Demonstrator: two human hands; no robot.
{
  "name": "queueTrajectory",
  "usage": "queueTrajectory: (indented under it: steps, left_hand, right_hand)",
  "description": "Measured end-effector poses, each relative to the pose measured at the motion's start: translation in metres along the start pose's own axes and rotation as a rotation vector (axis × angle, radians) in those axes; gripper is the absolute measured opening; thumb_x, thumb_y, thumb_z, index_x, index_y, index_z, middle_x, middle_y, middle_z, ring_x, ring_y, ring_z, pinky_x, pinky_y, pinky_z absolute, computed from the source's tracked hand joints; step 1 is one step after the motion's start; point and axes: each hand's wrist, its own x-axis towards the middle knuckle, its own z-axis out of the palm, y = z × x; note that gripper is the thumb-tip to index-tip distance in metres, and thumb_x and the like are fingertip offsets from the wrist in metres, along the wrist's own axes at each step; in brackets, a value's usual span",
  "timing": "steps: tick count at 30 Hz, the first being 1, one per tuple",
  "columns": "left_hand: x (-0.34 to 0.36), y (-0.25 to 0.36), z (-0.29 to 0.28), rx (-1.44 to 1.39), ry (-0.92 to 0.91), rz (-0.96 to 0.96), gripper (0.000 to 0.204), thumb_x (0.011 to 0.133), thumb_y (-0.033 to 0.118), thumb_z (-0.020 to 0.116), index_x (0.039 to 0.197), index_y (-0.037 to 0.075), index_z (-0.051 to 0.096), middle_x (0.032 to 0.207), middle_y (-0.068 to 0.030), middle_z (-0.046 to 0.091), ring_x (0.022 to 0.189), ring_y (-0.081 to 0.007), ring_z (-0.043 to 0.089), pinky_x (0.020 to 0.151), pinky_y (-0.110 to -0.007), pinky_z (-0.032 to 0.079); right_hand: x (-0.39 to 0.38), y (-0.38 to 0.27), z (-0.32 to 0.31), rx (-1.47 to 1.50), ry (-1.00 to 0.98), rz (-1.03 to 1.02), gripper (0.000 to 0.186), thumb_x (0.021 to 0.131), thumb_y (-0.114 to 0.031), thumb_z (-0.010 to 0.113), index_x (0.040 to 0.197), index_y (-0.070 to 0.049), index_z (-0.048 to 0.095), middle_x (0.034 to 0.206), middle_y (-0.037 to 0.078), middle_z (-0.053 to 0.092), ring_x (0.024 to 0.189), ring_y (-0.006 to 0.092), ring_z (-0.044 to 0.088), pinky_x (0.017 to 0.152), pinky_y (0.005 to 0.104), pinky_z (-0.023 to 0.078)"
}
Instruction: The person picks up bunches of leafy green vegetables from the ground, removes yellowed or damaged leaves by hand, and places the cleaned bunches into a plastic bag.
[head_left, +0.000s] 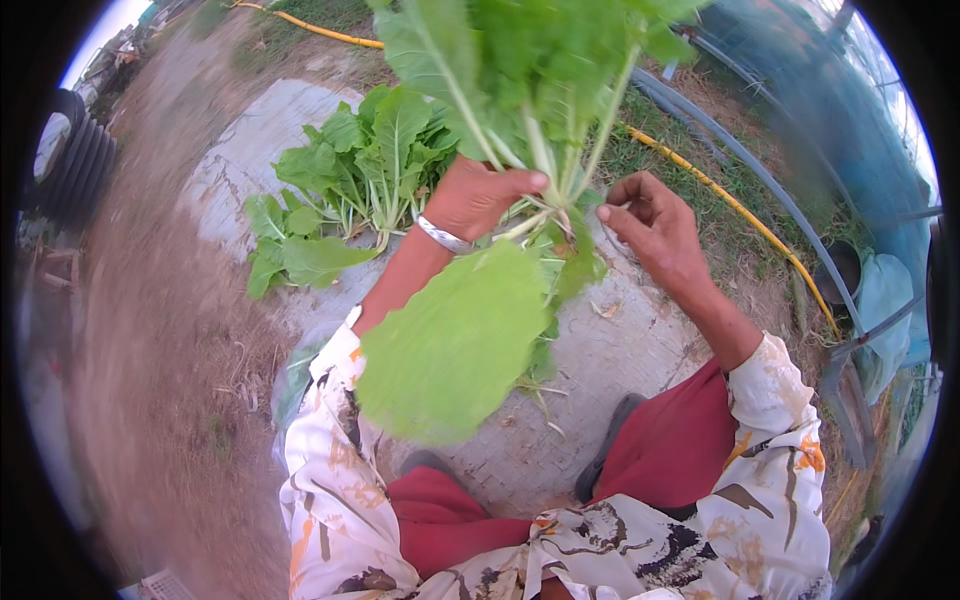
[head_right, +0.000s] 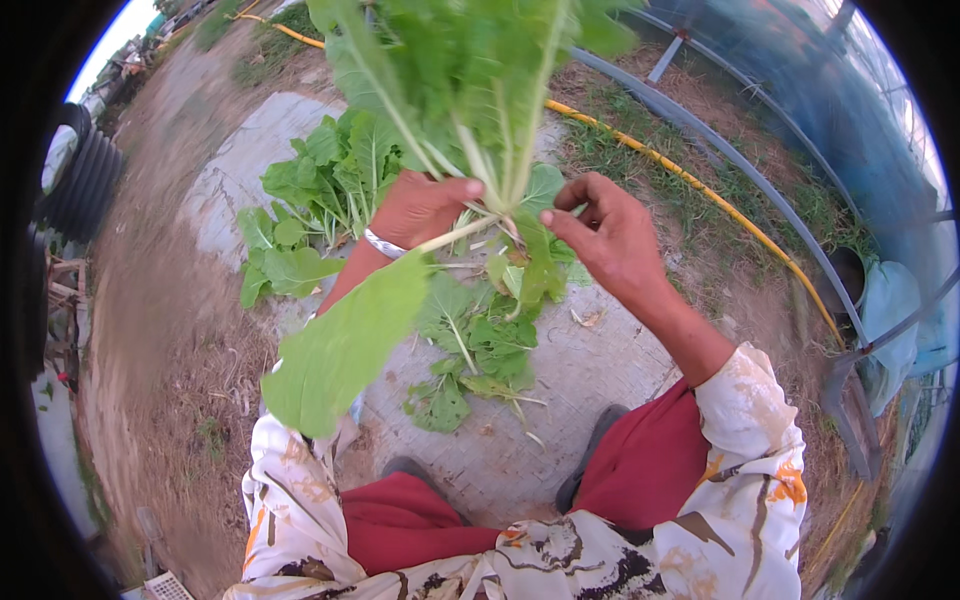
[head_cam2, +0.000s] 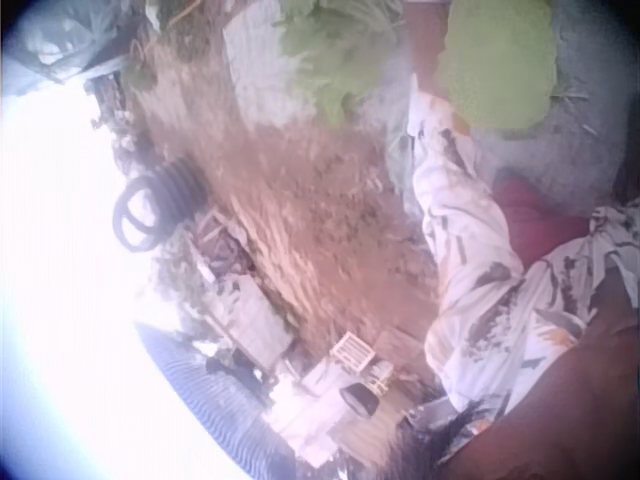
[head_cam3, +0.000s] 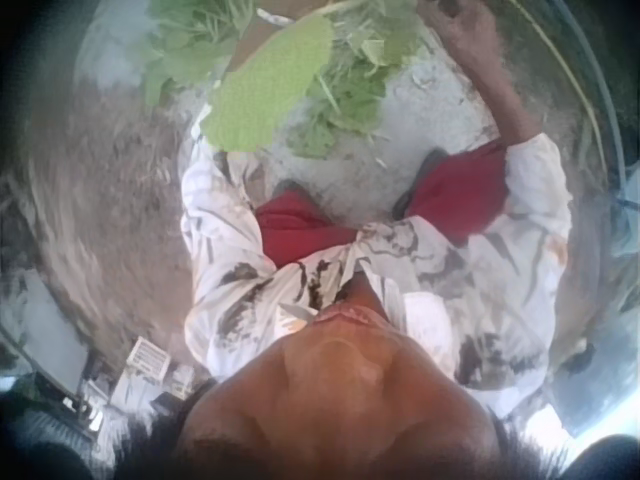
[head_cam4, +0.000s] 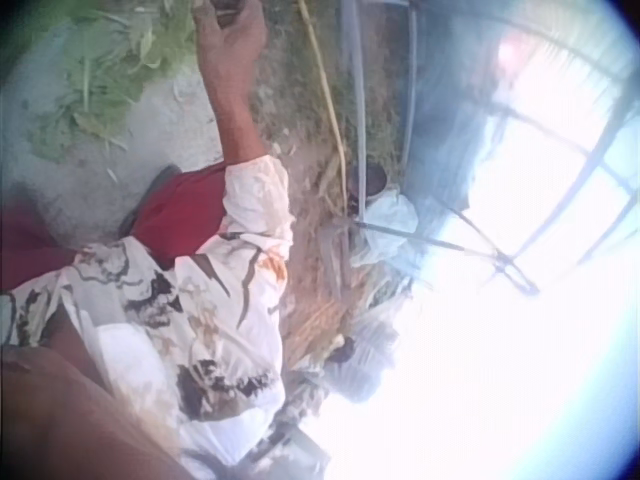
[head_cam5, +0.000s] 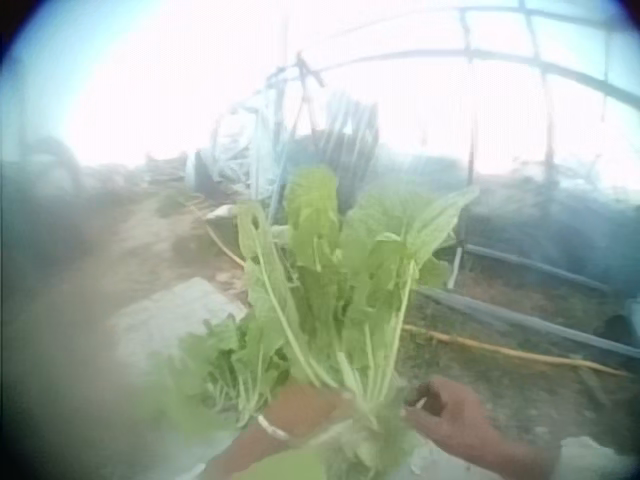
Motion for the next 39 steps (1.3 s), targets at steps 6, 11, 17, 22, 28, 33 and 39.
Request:
queueTrajectory:
  steps: [6, 11, 17, 22, 28, 33, 39]
  left_hand:
    - [0.001, 0.013, -0.019, -0.186, -0.132, -0.165, 0.049, 0.084, 0.004, 0.062, 0.13, -0.003, 0.045, 0.126, -0.0234, 0.053, 0.115, -0.0363, 0.054, 0.097, -0.051, 0.046]
    - [-0.006, 0.023, -0.003, -0.26, -0.376, -0.104, 0.075, 0.08, 0.009, 0.065, 0.144, 0.002, 0.026, 0.144, -0.0225, 0.032, 0.126, -0.0391, 0.043, 0.102, -0.052, 0.042]
    - [-0.004, 0.027, 0.005, -0.324, -0.419, -0.102, 0.075, 0.081, 0.013, 0.068, 0.144, 0.006, 0.027, 0.145, -0.0207, 0.032, 0.125, -0.0417, 0.044, 0.094, -0.064, 0.044]
    - [0.001, 0.042, -0.006, -0.33, -0.32, -0.047, 0.072, 0.082, 0.015, 0.067, 0.143, 0.008, 0.029, 0.142, -0.0174, 0.038, 0.127, -0.0385, 0.042, 0.091, -0.061, 0.047]
    - [0.005, 0.048, -0.011, -0.143, -0.264, -0.057, 0.059, 0.087, 0.017, 0.062, 0.136, -0.001, 0.036, 0.131, -0.0226, 0.049, 0.123, -0.0381, 0.046, 0.095, -0.059, 0.044]
    - [0.005, 0.043, -0.015, -0.159, -0.235, -0.034, 0.057, 0.087, 0.016, 0.062, 0.136, 0.0, 0.037, 0.133, -0.0221, 0.047, 0.123, -0.0369, 0.047, 0.097, -0.06, 0.041]
    - [-0.002, 0.04, -0.008, -0.273, -0.26, -0.046, 0.067, 0.081, 0.014, 0.068, 0.138, 0.003, 0.035, 0.138, -0.0151, 0.043, 0.126, -0.0364, 0.044, 0.107, -0.058, 0.032]
  right_hand:
    - [-0.006, -0.004, 0.01, 0.155, 0.07, -0.238, 0.033, 0.086, -0.021, 0.063, 0.109, 0.001, 0.055, 0.098, 0.007, 0.058, 0.07, 0.0094, 0.055, 0.058, 0.0247, 0.044]
    - [-0.009, -0.022, 0.016, 0.649, -0.328, 0.095, 0.04, 0.095, -0.034, 0.051, 0.118, -0.002, 0.052, 0.094, 0.006, 0.059, 0.067, 0.0089, 0.054, 0.053, 0.0211, 0.039]
    - [-0.015, -0.016, 0.033, 0.715, -0.528, 0.123, 0.038, 0.097, -0.04, 0.048, 0.103, -0.004, 0.06, 0.079, 0.002, 0.06, 0.057, 0.007, 0.051, 0.051, 0.0217, 0.04]
    - [-0.012, 0.001, 0.027, 0.604, -0.628, 0.212, 0.041, 0.098, -0.041, 0.046, 0.102, -0.004, 0.061, 0.077, 0.001, 0.059, 0.057, 0.0064, 0.051, 0.05, 0.022, 0.04]
    - [-0.012, -0.026, 0.018, 0.601, -0.518, 0.319, 0.035, 0.093, -0.036, 0.057, 0.099, -0.003, 0.065, 0.07, 0.0, 0.06, 0.056, 0.0059, 0.052, 0.047, 0.0221, 0.038]
    - [-0.016, -0.015, 0.027, 0.402, -0.6, 0.266, 0.025, 0.084, -0.028, 0.07, 0.09, -0.004, 0.067, 0.07, -0.001, 0.06, 0.056, 0.0058, 0.054, 0.047, 0.0215, 0.038]
    - [-0.014, -0.028, 0.032, 0.298, -0.336, 0.09, 0.07, 0.078, -0.023, 0.075, 0.133, 0.001, 0.038, 0.126, 0.011, 0.048, 0.072, 0.0142, 0.061, 0.063, 0.0278, 0.048]
